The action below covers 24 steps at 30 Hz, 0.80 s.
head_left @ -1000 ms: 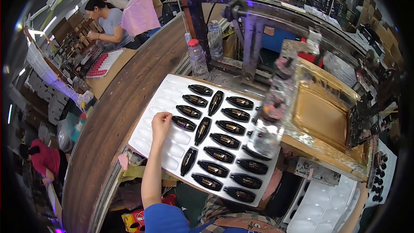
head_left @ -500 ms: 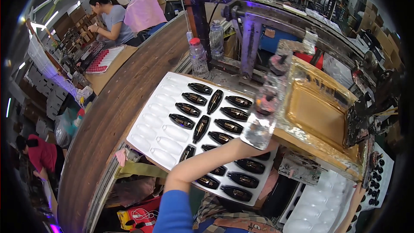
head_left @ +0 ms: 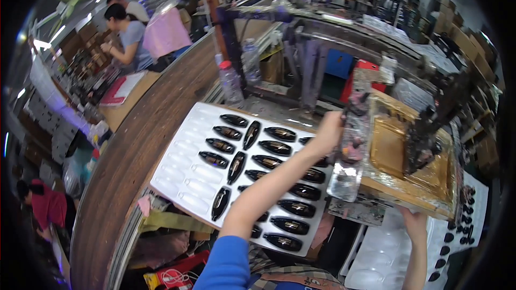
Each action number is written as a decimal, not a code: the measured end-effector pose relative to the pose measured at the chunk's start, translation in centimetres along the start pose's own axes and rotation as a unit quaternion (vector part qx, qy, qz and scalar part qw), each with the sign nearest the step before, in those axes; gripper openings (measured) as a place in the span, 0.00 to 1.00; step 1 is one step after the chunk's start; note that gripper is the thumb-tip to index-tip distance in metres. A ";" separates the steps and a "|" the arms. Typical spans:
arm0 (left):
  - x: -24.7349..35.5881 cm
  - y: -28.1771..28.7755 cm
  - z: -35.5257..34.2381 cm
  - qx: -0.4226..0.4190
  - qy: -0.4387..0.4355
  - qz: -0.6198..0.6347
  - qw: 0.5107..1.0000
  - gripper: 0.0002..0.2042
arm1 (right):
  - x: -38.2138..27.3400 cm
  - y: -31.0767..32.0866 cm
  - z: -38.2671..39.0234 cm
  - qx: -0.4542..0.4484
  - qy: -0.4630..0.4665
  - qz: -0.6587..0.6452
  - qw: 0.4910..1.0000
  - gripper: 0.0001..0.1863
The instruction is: Printing logos onto hair clips using a manual screen printing press.
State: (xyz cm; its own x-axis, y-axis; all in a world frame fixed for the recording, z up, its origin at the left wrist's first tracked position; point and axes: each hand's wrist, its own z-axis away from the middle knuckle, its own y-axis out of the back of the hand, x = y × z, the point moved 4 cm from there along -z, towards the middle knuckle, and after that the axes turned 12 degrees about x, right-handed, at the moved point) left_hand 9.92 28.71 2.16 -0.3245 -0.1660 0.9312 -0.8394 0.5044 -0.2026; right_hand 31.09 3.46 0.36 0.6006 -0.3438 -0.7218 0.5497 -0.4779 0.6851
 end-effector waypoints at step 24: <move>4.4 25.7 21.2 0.412 0.017 -0.129 0.902 0.09 | 8.4 9.3 3.4 0.235 0.036 0.219 0.947 0.28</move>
State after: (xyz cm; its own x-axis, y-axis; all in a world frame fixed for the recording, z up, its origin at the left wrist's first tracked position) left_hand -22.30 22.99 -5.36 -0.0702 -0.1551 0.9854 -0.9289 -0.3500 -0.1212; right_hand 39.26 -6.57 0.36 0.7579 -0.5443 -0.3596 -0.0687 -0.6148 0.7857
